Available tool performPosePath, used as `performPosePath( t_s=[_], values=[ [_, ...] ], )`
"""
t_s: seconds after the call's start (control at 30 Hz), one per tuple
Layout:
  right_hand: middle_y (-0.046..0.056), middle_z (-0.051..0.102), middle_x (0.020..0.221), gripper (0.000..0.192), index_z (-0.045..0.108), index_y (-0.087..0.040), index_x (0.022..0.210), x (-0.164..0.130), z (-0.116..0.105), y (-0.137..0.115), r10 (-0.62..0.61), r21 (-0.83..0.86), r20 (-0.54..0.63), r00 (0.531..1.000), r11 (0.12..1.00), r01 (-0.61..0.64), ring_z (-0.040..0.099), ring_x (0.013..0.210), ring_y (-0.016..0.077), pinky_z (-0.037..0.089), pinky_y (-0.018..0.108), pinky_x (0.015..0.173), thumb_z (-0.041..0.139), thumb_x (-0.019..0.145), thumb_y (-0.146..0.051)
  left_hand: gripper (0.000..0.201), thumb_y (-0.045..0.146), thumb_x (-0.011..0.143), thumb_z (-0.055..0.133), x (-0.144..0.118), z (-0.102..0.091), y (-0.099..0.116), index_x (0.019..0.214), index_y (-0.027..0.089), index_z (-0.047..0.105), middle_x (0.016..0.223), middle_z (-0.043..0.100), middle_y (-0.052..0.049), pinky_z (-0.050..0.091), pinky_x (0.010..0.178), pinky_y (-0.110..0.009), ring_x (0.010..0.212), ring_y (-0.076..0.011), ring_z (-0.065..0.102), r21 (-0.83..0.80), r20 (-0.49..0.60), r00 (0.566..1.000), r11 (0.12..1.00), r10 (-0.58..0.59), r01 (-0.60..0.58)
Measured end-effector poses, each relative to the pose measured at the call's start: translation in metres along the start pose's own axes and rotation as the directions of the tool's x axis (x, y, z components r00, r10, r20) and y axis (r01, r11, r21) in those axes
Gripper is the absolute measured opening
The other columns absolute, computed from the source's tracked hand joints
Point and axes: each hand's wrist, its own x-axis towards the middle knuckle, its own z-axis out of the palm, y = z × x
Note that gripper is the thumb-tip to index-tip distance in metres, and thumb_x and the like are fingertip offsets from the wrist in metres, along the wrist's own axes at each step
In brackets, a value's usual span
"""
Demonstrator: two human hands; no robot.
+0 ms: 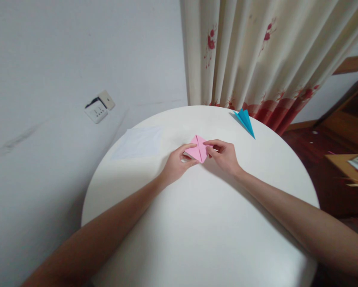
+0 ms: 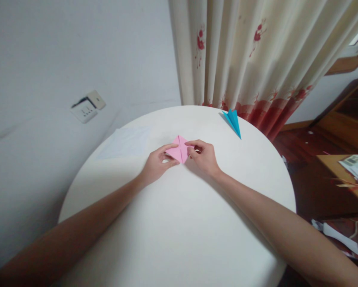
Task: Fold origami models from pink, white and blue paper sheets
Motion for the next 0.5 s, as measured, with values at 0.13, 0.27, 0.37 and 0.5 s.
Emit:
performPosePath(
  t_s=[0.13, 0.27, 0.37, 0.5],
  values=[
    [0.006, 0.07, 0.08, 0.02, 0.074, -0.015, 0.094, -0.0004, 0.0015, -0.0018, 0.01, 0.008, 0.008, 1.0, 1.0, -0.01, 0.058, 0.06, 0.012, 0.048, 0.026, 0.056, 0.064, 0.081, -0.025, 0.054, 0.029, 0.068, 0.084, 0.001, -0.0021, -0.0038, 0.119, 0.019, 0.068, 0.112, 0.07, -0.011, 0.054, 0.076, -0.027, 0.081, -0.0171, 0.068, 0.042, -0.007, 1.0, 0.999, 0.009, -0.008],
    [0.005, 0.069, 0.078, 0.022, 0.075, -0.015, 0.093, -0.0013, 0.0024, -0.0038, -0.004, 0.076, 0.029, 1.0, 0.997, 0.002, 0.057, 0.06, 0.0117, 0.047, 0.026, 0.056, 0.067, 0.081, -0.031, 0.049, 0.039, 0.073, 0.08, 0.0026, -0.0036, -0.0062, 0.115, 0.015, 0.07, 0.105, 0.073, -0.011, 0.055, 0.07, -0.027, 0.075, -0.0172, 0.069, 0.018, -0.023, 0.999, 1.0, 0.024, -0.024],
    [0.004, 0.066, 0.076, 0.024, 0.075, -0.016, 0.096, -0.0031, 0.0016, -0.0055, -0.036, 0.129, 0.079, 0.996, 0.991, 0.025, 0.055, 0.06, 0.0112, 0.047, 0.026, 0.057, 0.064, 0.085, -0.035, 0.039, 0.043, 0.081, 0.072, 0.004, -0.005, -0.006, 0.107, 0.014, 0.074, 0.099, 0.074, -0.011, 0.054, 0.069, -0.027, 0.078, -0.0183, 0.069, 0.022, -0.084, 0.994, 0.998, 0.069, -0.067],
    [0.004, 0.065, 0.084, 0.025, 0.075, -0.018, 0.102, -0.0052, 0.0012, -0.0066, -0.07, 0.161, 0.137, 0.988, 0.986, 0.048, 0.055, 0.065, 0.0113, 0.047, 0.026, 0.058, 0.063, 0.086, -0.034, 0.036, 0.047, 0.086, 0.065, 0.0055, -0.0062, -0.0033, 0.097, 0.015, 0.077, 0.091, 0.076, -0.009, 0.052, 0.072, -0.027, 0.083, -0.0197, 0.069, 0.07, -0.164, 0.981, 0.993, 0.102, -0.092]
  ],
)
